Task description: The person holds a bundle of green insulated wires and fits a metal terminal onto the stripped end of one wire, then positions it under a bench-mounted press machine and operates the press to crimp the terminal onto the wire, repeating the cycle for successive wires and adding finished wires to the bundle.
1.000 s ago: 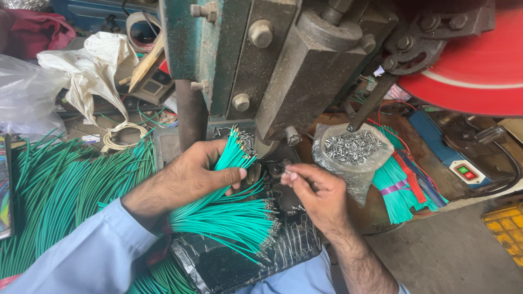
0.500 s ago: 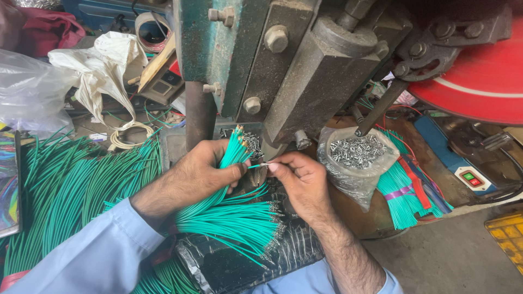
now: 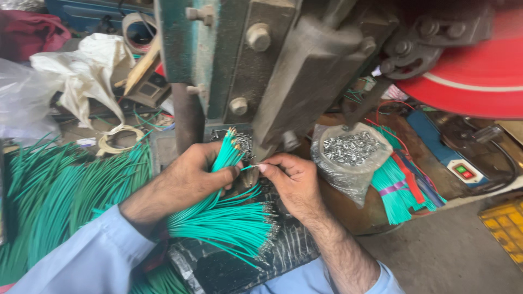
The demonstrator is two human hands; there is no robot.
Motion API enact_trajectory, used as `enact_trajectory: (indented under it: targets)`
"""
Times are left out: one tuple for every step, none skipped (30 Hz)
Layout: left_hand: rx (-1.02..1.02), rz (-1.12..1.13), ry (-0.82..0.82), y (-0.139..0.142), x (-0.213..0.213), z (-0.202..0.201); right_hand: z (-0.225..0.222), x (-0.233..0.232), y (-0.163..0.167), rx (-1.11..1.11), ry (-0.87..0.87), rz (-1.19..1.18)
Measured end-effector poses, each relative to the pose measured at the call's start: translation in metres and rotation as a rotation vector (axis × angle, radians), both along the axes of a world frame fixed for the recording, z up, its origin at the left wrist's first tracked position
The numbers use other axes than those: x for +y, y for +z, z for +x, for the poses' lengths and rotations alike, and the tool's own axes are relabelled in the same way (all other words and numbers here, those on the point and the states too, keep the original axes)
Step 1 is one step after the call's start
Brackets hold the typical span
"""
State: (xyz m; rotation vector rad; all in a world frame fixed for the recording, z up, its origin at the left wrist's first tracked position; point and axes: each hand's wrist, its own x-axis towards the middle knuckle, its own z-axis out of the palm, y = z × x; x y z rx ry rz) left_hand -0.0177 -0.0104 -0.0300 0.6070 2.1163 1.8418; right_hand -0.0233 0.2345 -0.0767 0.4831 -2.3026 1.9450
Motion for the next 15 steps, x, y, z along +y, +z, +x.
enact_trajectory:
  targets:
    - [0.008, -0.008, 0.014, -0.001, 0.001, -0.001, -0.001, 0.001, -0.001, 0.005, -0.005, -0.021]
    - [0.016, -0.016, 0.025, -0.001, 0.002, -0.001, -0.001, 0.001, -0.002, 0.02, -0.006, -0.006]
    - [0.023, -0.024, 0.037, -0.001, 0.003, -0.001, -0.002, 0.0, -0.002, 0.034, -0.008, 0.009]
    - [0.006, -0.055, 0.05, -0.002, 0.004, -0.002, -0.002, 0.0, -0.002, 0.049, -0.01, 0.022]
    - [-0.01, -0.087, 0.063, -0.001, 0.004, -0.002, -0.001, 0.0, -0.001, 0.05, 0.011, 0.01]
    - [-0.025, -0.119, 0.078, -0.001, 0.004, -0.002, 0.0, -0.001, 0.0, 0.051, 0.035, -0.002]
    - [-0.016, -0.092, 0.077, -0.001, 0.004, -0.002, 0.002, 0.0, 0.002, 0.053, 0.06, -0.014]
    - [-0.007, -0.067, 0.078, -0.001, 0.004, -0.001, 0.006, 0.002, 0.005, 0.034, 0.057, -0.012]
    - [-0.001, -0.04, 0.08, -0.001, 0.005, -0.001, 0.012, 0.003, 0.009, 0.012, 0.055, -0.01]
    - [-0.046, -0.036, 0.074, -0.001, 0.006, -0.001, 0.016, 0.005, 0.012, -0.009, 0.056, -0.007]
    - [-0.093, -0.032, 0.071, -0.002, 0.007, -0.002, 0.022, 0.008, 0.017, 0.004, 0.1, -0.024]
    - [-0.141, -0.027, 0.069, -0.003, 0.007, -0.002, 0.03, 0.016, 0.024, 0.017, 0.147, -0.04]
    - [-0.103, -0.063, 0.06, -0.003, 0.007, -0.002, 0.036, 0.023, 0.031, 0.031, 0.196, -0.055]
    - [-0.066, -0.099, 0.052, -0.004, 0.006, -0.003, 0.042, 0.03, 0.038, 0.04, 0.136, 0.076]
    - [-0.032, -0.136, 0.045, -0.004, 0.005, -0.004, 0.049, 0.037, 0.045, 0.046, 0.078, 0.206]
